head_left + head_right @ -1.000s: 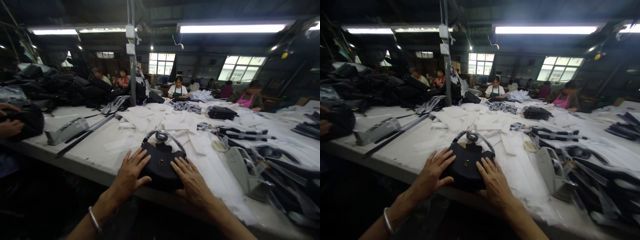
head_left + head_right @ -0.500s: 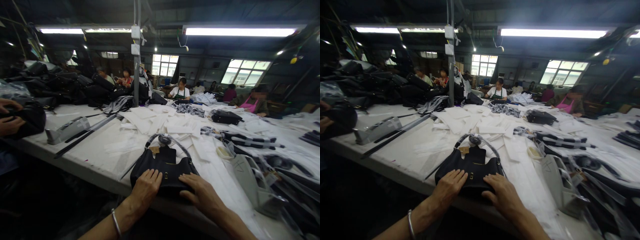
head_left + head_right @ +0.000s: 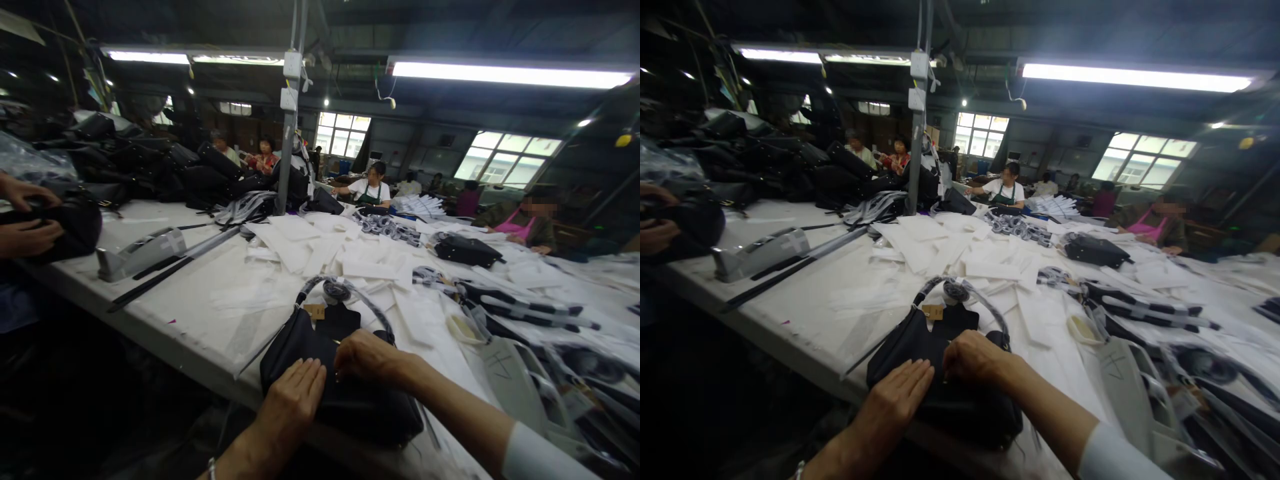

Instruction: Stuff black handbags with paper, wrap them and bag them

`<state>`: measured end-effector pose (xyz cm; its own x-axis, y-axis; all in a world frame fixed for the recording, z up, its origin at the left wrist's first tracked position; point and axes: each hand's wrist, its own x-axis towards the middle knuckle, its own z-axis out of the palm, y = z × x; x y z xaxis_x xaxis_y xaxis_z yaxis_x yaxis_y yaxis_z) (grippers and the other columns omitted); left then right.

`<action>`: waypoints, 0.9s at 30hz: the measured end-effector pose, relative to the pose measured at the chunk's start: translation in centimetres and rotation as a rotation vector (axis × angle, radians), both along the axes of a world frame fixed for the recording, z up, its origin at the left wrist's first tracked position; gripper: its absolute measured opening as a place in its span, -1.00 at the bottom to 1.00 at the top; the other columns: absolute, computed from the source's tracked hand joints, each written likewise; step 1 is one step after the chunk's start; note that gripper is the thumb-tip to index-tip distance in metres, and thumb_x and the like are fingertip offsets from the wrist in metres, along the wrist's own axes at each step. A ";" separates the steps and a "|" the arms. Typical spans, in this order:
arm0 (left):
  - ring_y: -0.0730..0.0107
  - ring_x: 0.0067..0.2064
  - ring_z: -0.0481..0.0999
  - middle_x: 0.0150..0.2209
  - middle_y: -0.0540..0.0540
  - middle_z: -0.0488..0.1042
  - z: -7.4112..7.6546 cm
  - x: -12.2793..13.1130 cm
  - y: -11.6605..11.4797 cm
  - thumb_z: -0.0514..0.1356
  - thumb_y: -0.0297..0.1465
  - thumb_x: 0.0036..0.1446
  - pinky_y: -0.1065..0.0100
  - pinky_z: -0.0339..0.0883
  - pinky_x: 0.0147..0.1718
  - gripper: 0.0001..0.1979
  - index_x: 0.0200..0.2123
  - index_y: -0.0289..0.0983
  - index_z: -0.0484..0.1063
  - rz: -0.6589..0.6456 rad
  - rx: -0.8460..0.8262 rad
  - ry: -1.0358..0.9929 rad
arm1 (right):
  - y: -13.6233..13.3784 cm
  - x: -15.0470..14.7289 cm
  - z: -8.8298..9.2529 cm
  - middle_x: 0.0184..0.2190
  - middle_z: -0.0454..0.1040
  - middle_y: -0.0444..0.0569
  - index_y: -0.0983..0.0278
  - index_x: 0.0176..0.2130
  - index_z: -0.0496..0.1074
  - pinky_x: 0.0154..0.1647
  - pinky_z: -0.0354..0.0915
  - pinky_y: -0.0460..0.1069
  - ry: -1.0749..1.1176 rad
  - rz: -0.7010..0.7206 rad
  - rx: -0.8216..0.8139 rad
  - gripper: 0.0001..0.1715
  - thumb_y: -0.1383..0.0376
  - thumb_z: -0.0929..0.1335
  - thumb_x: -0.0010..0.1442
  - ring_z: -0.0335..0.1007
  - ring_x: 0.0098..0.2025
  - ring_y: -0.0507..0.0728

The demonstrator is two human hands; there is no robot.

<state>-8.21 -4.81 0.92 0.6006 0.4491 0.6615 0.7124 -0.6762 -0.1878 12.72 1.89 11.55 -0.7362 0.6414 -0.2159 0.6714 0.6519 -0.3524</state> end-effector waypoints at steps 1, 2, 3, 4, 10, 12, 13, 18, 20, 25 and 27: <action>0.23 0.01 0.57 0.00 -0.22 0.57 -0.1 0.0 0.1 -0.05 -0.70 0.18 0.23 0.46 0.03 -0.57 0.06 -0.41 0.39 -0.005 -0.034 0.010 | 0.3 0.1 0.1 -0.39 0.60 -0.12 0.23 -0.28 0.61 -0.36 0.25 -0.14 -0.014 0.101 0.024 -0.83 0.40 0.38 0.17 0.48 -0.36 0.04; 0.23 0.01 0.57 -0.01 -0.22 0.56 -0.1 0.0 0.2 -0.02 -0.70 0.18 0.23 0.46 0.03 -0.57 0.07 -0.40 0.38 -0.014 -0.072 0.027 | 0.6 0.2 0.1 -0.38 0.58 -0.11 0.24 -0.29 0.60 -0.37 0.24 -0.13 -0.035 0.207 0.066 -0.81 0.42 0.36 0.19 0.46 -0.37 0.04; 0.22 0.00 0.57 -0.01 -0.22 0.56 0.1 -0.1 0.3 0.00 -0.70 0.17 0.22 0.46 0.03 -0.58 0.07 -0.40 0.37 -0.028 -0.110 0.051 | 0.9 0.1 0.2 -0.38 0.57 -0.10 0.25 -0.29 0.58 -0.38 0.23 -0.12 -0.060 0.314 0.123 -0.81 0.44 0.34 0.21 0.44 -0.38 0.03; 0.21 -0.01 0.58 -0.02 -0.23 0.56 0.3 -0.1 0.5 0.02 -0.69 0.17 0.22 0.46 0.02 -0.59 0.07 -0.39 0.37 -0.046 -0.156 0.083 | 1.2 0.0 0.2 -0.39 0.56 -0.10 0.26 -0.30 0.56 -0.39 0.22 -0.11 -0.091 0.416 0.189 -0.81 0.44 0.33 0.23 0.42 -0.39 0.03; 0.14 0.08 0.52 0.05 -0.20 0.53 3.8 -0.5 1.6 0.10 -0.53 0.27 0.00 0.21 0.25 -0.65 0.12 -0.28 0.37 -0.086 -0.583 0.208 | 0.8 -0.7 1.1 -0.36 0.56 -0.06 0.25 -0.35 0.52 -0.24 0.27 -0.03 -0.183 0.518 0.495 -0.81 0.33 0.34 0.30 0.44 -0.31 0.10; -0.01 0.19 0.42 0.13 -0.20 0.48 4.6 -0.6 1.9 0.10 -0.45 0.29 -0.27 -0.06 0.30 -0.59 0.19 -0.22 0.33 -0.057 -0.690 0.199 | -0.4 -0.4 1.5 -0.31 0.58 -0.06 0.22 -0.27 0.54 -0.13 0.28 -0.02 -0.093 0.340 0.445 -0.83 0.31 0.33 0.31 0.47 -0.25 0.09; -0.08 0.24 0.36 0.17 -0.19 0.44 4.7 -0.6 1.9 0.10 -0.43 0.29 -0.36 -0.13 0.28 -0.55 0.23 -0.19 0.29 -0.037 -0.738 0.194 | -1.2 -0.1 1.5 -0.25 0.60 -0.05 0.20 -0.18 0.55 -0.05 0.28 -0.01 -0.024 0.232 0.408 -0.84 0.26 0.34 0.31 0.48 -0.18 0.10; -0.05 0.32 0.22 0.29 -0.17 0.29 4.0 0.1 1.6 0.04 -0.51 0.26 -0.32 -0.01 0.26 -0.41 0.34 -0.10 0.12 0.035 -0.849 0.190 | -5.2 1.7 -2.2 0.21 0.38 0.13 0.23 0.29 0.26 0.30 0.13 0.21 0.083 -0.117 0.301 -0.02 -0.08 0.50 0.02 0.30 0.23 0.34; -0.04 0.34 0.19 0.31 -0.20 0.24 3.6 0.2 1.3 0.03 -0.54 0.25 -0.28 0.03 0.25 -0.39 0.35 -0.13 0.11 0.073 -0.850 0.230 | -6.2 1.9 -4.5 0.24 0.35 0.13 0.24 0.34 0.17 0.28 0.16 0.27 0.019 -0.164 0.324 -0.12 0.10 0.45 0.15 0.28 0.24 0.37; -0.04 0.25 0.35 0.24 -0.18 0.37 6.5 -1.4 2.9 0.27 -0.37 0.13 -0.06 0.23 0.19 -0.39 0.26 -0.10 0.27 -0.049 -0.930 0.298 | -7.0 1.1 -6.9 0.15 0.45 0.06 0.08 0.33 0.16 0.14 0.34 0.25 -0.015 -0.175 0.510 -0.29 0.38 0.30 0.25 0.42 0.14 0.35; 0.19 0.00 0.56 0.01 -0.01 0.57 9.5 -1.3 5.3 0.26 -0.28 0.18 0.27 0.40 0.01 -0.59 0.12 0.00 0.42 -0.213 -0.968 0.287 | -6.9 0.9 -6.9 0.11 0.49 0.03 0.01 0.30 0.19 0.08 0.38 0.23 -0.008 -0.166 0.572 -0.29 0.34 0.34 0.23 0.47 0.08 0.35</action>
